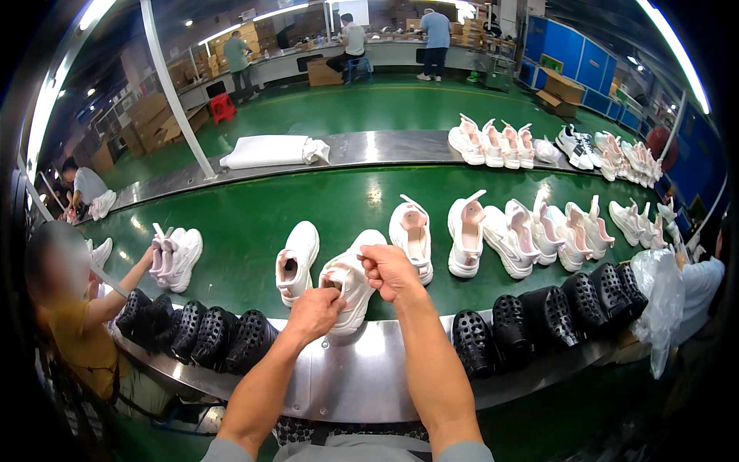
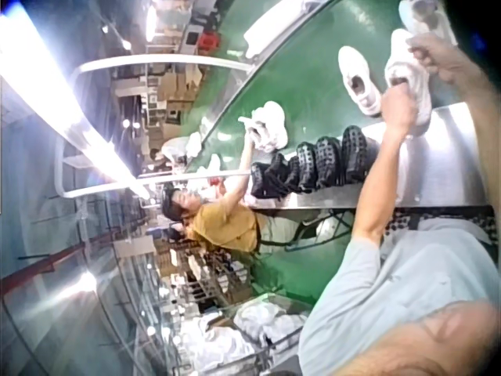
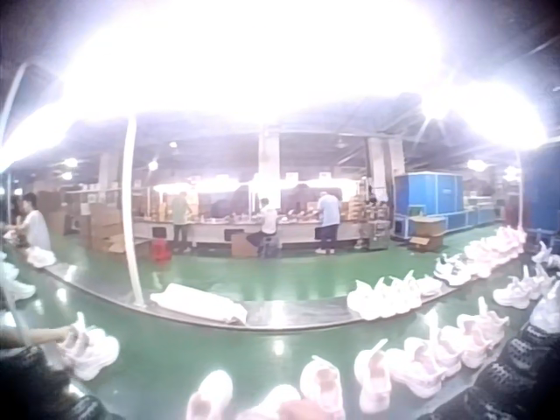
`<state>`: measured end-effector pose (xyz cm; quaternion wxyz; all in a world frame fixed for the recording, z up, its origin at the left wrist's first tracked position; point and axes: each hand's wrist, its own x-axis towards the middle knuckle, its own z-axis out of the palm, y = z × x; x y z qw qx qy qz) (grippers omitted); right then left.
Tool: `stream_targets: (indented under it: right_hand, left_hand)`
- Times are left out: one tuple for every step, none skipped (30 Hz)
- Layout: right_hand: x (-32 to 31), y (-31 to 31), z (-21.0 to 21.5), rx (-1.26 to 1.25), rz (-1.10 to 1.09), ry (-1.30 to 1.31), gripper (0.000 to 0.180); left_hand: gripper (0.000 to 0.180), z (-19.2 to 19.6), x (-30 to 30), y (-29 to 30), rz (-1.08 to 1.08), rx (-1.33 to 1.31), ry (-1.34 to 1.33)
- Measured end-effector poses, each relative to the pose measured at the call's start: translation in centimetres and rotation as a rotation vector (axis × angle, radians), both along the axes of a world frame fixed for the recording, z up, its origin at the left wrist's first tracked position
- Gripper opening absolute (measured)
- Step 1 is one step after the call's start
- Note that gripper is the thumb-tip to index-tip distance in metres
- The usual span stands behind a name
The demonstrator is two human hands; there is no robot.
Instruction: The person inserts black plastic shoe trees into white sneakers moving along a conveyor belt in a factory setting. The person repeatedly picks up a shoe tree, places it inside a sneaker, and then moves the next pair forward.
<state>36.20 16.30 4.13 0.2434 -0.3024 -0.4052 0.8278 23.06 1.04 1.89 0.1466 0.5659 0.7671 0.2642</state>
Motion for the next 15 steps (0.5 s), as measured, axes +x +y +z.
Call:
stream_targets:
  right_hand:
    - [0.2,-0.2,-0.2,-0.029,-0.003,0.038,0.019]
    - [0.3,-0.5,-0.6,-0.06,-0.003,0.076,0.018]
    - [0.3,-1.1,-1.0,-0.08,-0.007,0.098,0.017]
    - [0.4,-1.9,-1.5,-0.036,-0.02,0.088,0.017]
    - [0.4,-2.7,-1.9,0.009,-0.034,0.079,0.017]
    - [0.4,-3.7,-2.1,0.053,-0.048,0.068,0.018]
    - [0.3,-4.8,-2.2,0.087,-0.09,0.016,0.026]
    - [0.1,-5.5,-2.5,0.122,-0.119,0.0,0.026]
    - [0.0,-6.1,-2.9,0.157,-0.147,-0.016,0.026]
    - [0.1,-6.7,-3.3,0.192,-0.176,-0.033,0.026]
    - [-0.2,-6.8,-3.8,0.247,-0.178,-0.069,0.025]
    - [-0.2,-6.9,-4.3,0.25,-0.181,-0.081,0.025]
    - [-0.2,-7.1,-4.6,0.252,-0.185,-0.093,0.025]
    - [-0.4,-7.3,-4.8,0.254,-0.188,-0.106,0.024]
    - [-0.6,-7.4,-5.1,0.261,-0.2,-0.131,0.025]
  left_hand:
    - [0.025,0.1,-0.5,-0.2,0.001,-0.018,-0.069]
    - [0.026,0.1,-1.0,-0.5,0.005,-0.037,-0.138]
    - [0.027,-0.1,-1.5,-0.6,0.005,-0.026,-0.3]
    - [0.027,-0.1,-1.5,-0.8,0.02,-0.017,-0.305]
    - [0.027,0.1,-1.6,-0.9,0.035,-0.007,-0.308]
    - [0.027,0.1,-1.6,-1.1,0.049,0.0,-0.312]
    - [0.026,-0.2,-1.7,-1.2,0.081,0.012,-0.342]
    - [0.026,-0.3,-1.7,-1.2,0.083,0.021,-0.366]
    - [0.026,-0.3,-1.8,-1.2,0.085,0.03,-0.39]
    - [0.026,-0.4,-1.8,-1.2,0.087,0.038,-0.415]
    - [0.026,-0.4,-1.8,-1.2,0.089,0.044,-0.384]
    - [0.026,-0.4,-1.7,-1.1,0.09,0.05,-0.353]
    - [0.025,-0.5,-1.6,-1.1,0.092,0.055,-0.322]
    - [0.025,-0.5,-1.6,-1.0,0.093,0.061,-0.292]
    - [0.025,-0.5,-1.5,-0.9,0.094,0.063,-0.267]
